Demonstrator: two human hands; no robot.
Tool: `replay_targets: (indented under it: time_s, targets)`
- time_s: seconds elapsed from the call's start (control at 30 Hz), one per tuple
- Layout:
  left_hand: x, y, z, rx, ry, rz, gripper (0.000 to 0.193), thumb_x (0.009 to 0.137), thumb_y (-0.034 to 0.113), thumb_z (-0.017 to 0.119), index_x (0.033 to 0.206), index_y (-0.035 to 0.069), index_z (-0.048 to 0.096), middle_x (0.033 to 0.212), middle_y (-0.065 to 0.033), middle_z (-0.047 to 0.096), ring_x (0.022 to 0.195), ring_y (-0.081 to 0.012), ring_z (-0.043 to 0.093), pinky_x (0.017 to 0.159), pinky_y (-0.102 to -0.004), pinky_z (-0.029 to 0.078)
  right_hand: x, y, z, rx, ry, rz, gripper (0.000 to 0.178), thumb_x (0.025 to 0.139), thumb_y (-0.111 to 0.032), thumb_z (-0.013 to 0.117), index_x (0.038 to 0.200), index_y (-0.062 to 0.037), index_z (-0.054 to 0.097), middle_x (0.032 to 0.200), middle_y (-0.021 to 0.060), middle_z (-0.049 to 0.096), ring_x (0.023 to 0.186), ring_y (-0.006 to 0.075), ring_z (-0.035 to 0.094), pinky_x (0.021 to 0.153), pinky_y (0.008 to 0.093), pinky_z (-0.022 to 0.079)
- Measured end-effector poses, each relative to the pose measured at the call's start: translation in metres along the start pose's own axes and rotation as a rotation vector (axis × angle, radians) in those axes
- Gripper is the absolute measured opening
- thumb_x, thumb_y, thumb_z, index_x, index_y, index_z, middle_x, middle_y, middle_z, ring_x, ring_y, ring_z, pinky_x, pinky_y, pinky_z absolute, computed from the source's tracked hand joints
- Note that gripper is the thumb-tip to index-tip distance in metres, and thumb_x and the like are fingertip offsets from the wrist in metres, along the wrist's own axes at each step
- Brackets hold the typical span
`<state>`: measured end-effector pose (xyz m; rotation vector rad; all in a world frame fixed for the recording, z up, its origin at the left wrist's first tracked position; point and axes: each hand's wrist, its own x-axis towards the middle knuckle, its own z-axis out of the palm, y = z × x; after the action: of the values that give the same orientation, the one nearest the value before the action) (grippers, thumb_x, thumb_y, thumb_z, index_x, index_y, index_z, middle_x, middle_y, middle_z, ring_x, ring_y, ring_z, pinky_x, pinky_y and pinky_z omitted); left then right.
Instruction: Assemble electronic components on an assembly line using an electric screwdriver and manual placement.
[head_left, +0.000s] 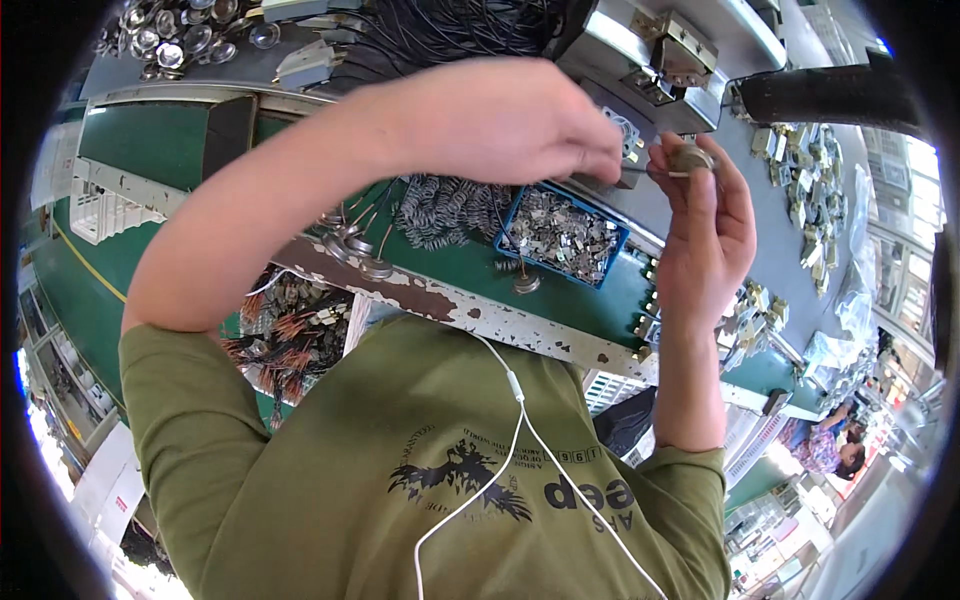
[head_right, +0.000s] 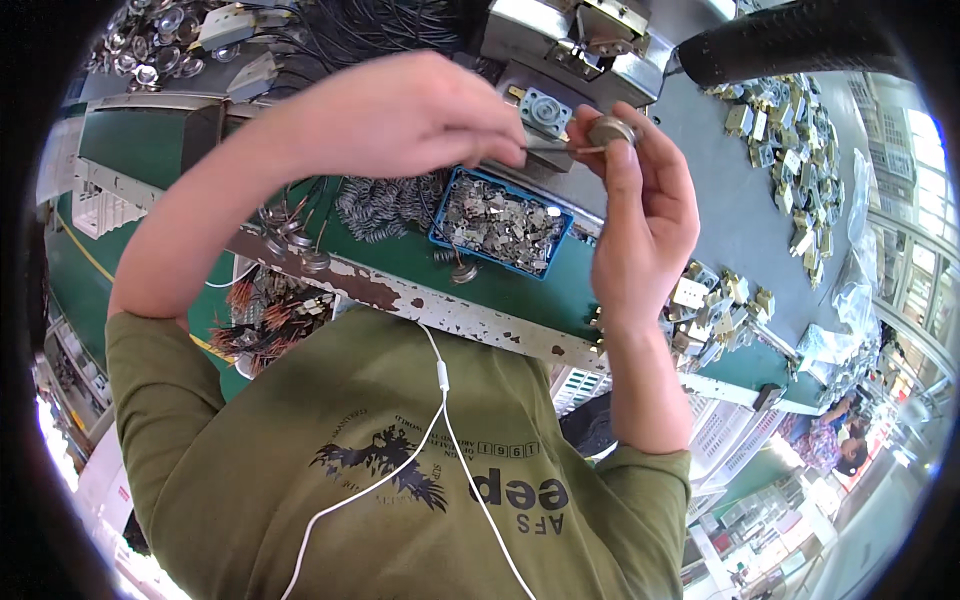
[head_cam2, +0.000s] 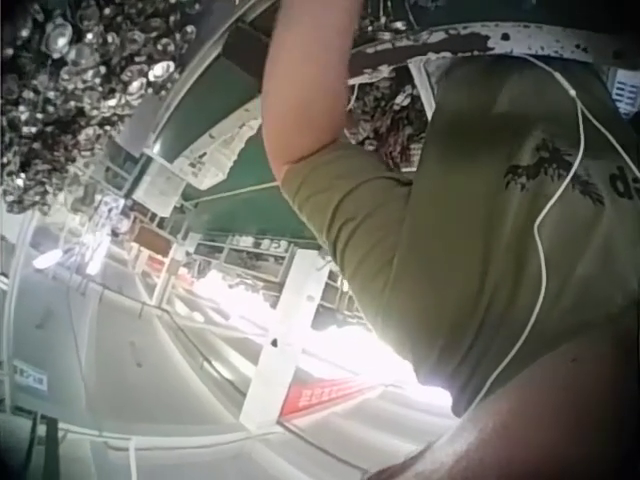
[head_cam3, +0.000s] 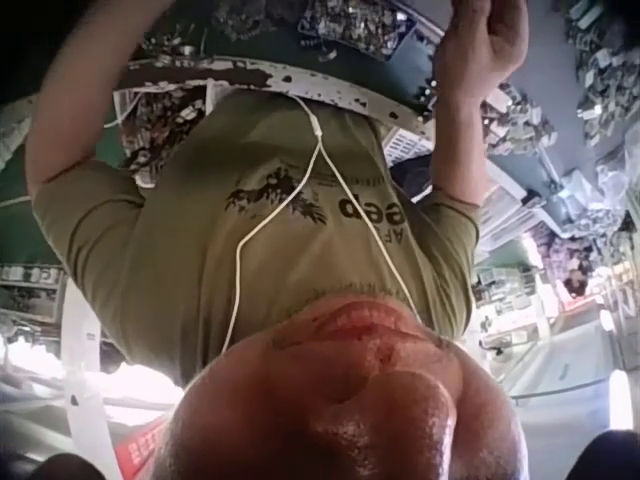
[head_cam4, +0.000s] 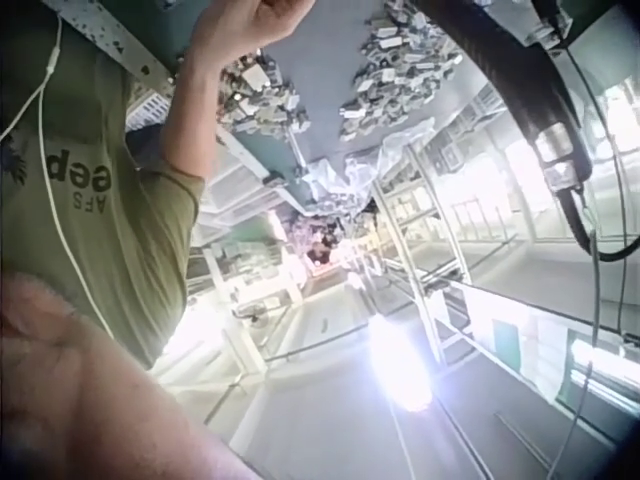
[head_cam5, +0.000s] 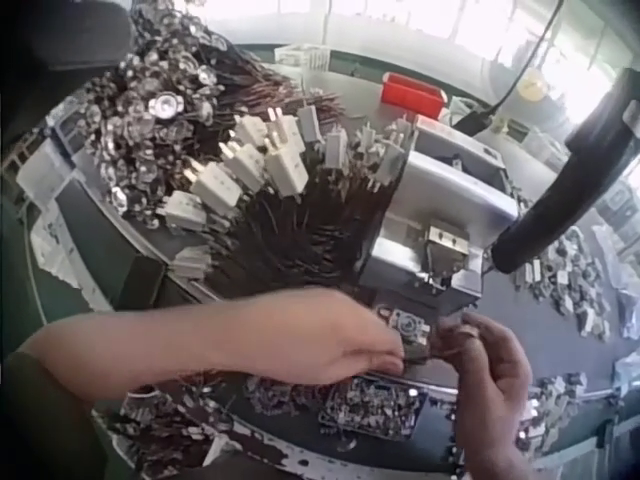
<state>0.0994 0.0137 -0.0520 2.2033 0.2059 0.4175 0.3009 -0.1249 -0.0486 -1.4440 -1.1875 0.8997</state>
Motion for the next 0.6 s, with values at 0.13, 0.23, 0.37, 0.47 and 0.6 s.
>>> replay_targets:
  time_s: [0.13,0.23,0.37,0.47,0.6]
  targets:
    - [-0.001,-0.001,0.001,0.356,0.062,0.043,0.014,0.094,0.017,0.065,0.1,0.005,0.068,0.089,-0.0123,0.072,0.088,-0.0332,0.071,0.077,-0.0439,0.056,-0.003,-0.005,0.003,0.615,0.042,-0.061,0.035,0.11,-0.011,0.048,0.139,0.0076,0.054,0.122,0.0205,0.069,0.11,0.0247,0.069,0.102,0.0396,0.052]
    - [-0.001,0.007,-0.005,0.593,0.082,0.083,0.012,0.094,0.018,0.063,0.097,0.007,0.066,0.085,-0.0108,0.071,0.087,-0.031,0.072,0.077,-0.0435,0.056,0.009,-0.015,-0.014,0.054,-0.246,0.107,0.032,0.109,-0.011,0.05,0.134,0.0051,0.061,0.115,0.013,0.07,0.102,0.0182,0.067,0.097,0.0333,0.051]
    - [-0.008,0.007,-0.006,0.706,0.064,0.134,0.011,0.093,0.017,0.063,0.098,0.007,0.064,0.078,-0.008,0.067,0.085,-0.0283,0.07,0.076,-0.0417,0.055,0.024,-0.025,-0.013,-0.144,-0.471,0.224,0.03,0.107,-0.011,0.055,0.132,0.0011,0.066,0.109,0.0059,0.069,0.1,0.012,0.066,0.088,0.0271,0.053]
    - [-0.01,0.006,-0.001,0.653,0.122,0.136,0.016,0.09,0.019,0.071,0.096,0.009,0.061,0.084,-0.0057,0.062,0.087,-0.0252,0.063,0.078,-0.0388,0.051,0.011,-0.027,-0.007,-0.091,-0.31,0.182,0.031,0.105,-0.007,0.06,0.134,0.0021,0.064,0.108,0.0066,0.07,0.099,0.0122,0.067,0.086,0.0263,0.054]
    - [-0.007,0.009,0.003,0.609,0.18,0.162,0.017,0.092,0.024,0.069,0.095,0.009,0.063,0.079,-0.0064,0.067,0.086,-0.0269,0.07,0.076,-0.0408,0.055,-0.011,-0.015,-0.002,-0.111,-0.184,0.038,0.035,0.101,-0.003,0.065,0.136,0.0026,0.063,0.108,0.0075,0.071,0.099,0.0129,0.068,0.087,0.0263,0.055]
